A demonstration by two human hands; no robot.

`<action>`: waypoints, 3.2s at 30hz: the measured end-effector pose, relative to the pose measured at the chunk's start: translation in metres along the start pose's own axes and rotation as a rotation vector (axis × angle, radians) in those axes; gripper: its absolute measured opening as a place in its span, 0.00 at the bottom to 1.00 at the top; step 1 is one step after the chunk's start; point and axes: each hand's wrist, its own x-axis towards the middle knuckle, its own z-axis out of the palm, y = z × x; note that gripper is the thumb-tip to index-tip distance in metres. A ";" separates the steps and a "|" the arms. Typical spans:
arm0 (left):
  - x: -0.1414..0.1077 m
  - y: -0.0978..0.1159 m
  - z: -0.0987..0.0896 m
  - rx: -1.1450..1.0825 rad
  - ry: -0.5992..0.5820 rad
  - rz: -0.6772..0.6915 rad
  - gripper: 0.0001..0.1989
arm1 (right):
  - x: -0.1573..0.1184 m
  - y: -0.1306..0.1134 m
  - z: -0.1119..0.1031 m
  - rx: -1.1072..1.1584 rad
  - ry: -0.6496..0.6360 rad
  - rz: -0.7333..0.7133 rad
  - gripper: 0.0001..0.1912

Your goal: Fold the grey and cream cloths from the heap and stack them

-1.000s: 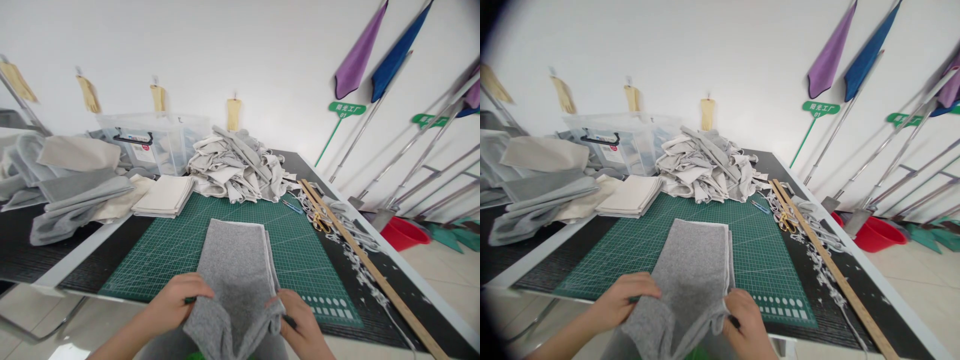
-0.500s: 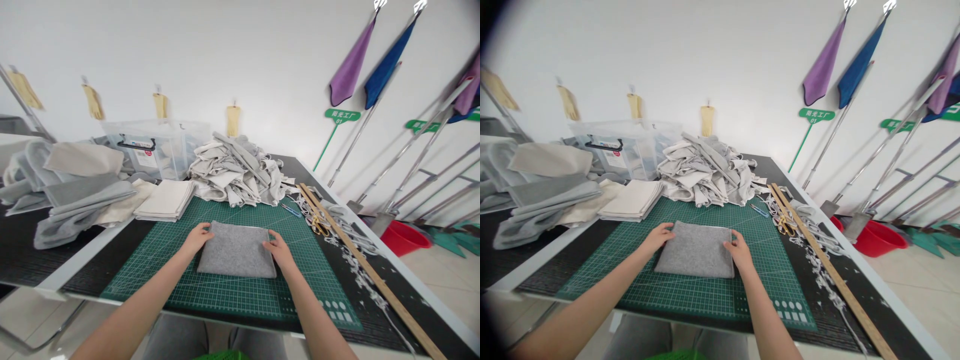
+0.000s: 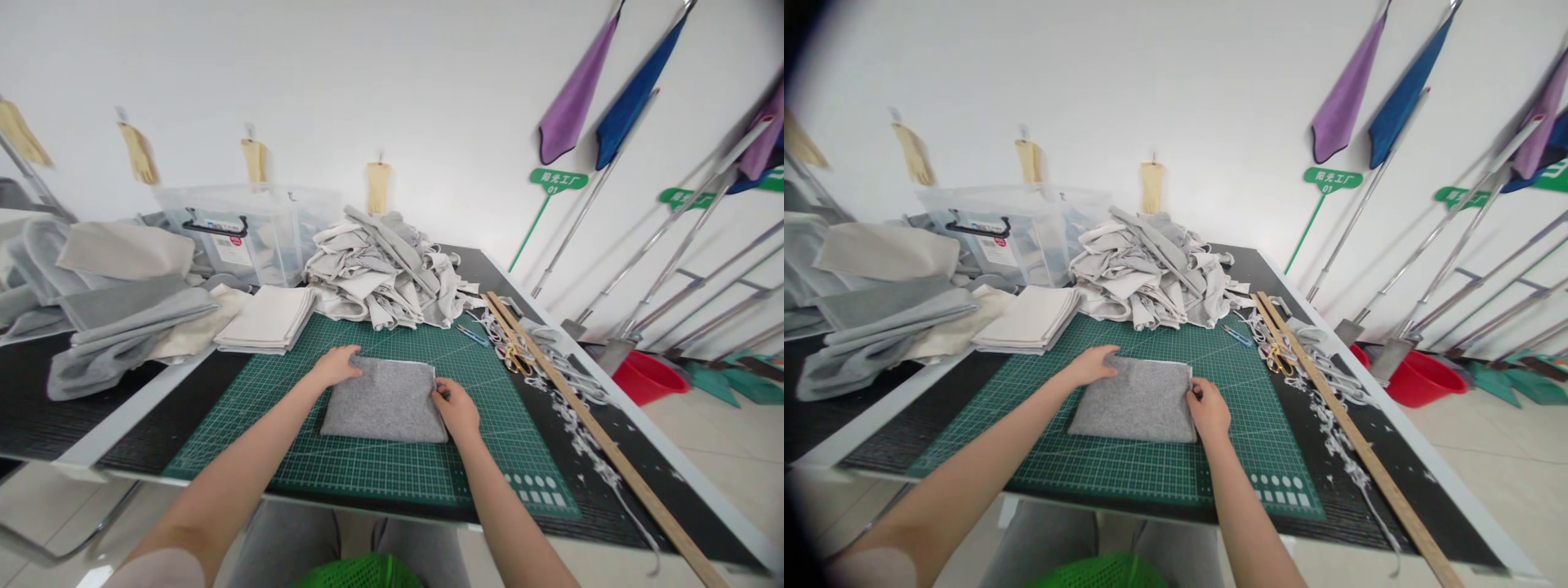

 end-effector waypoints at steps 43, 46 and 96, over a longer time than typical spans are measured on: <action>-0.117 0.033 0.013 0.267 -0.104 0.584 0.31 | 0.050 -0.005 0.014 -0.195 -0.030 -0.021 0.10; -0.113 0.017 0.015 0.336 -0.041 0.576 0.34 | 0.049 -0.001 0.011 -0.133 -0.028 -0.047 0.11; 0.014 -0.071 -0.217 0.587 0.361 0.003 0.21 | 0.063 0.020 0.023 0.419 0.080 0.018 0.13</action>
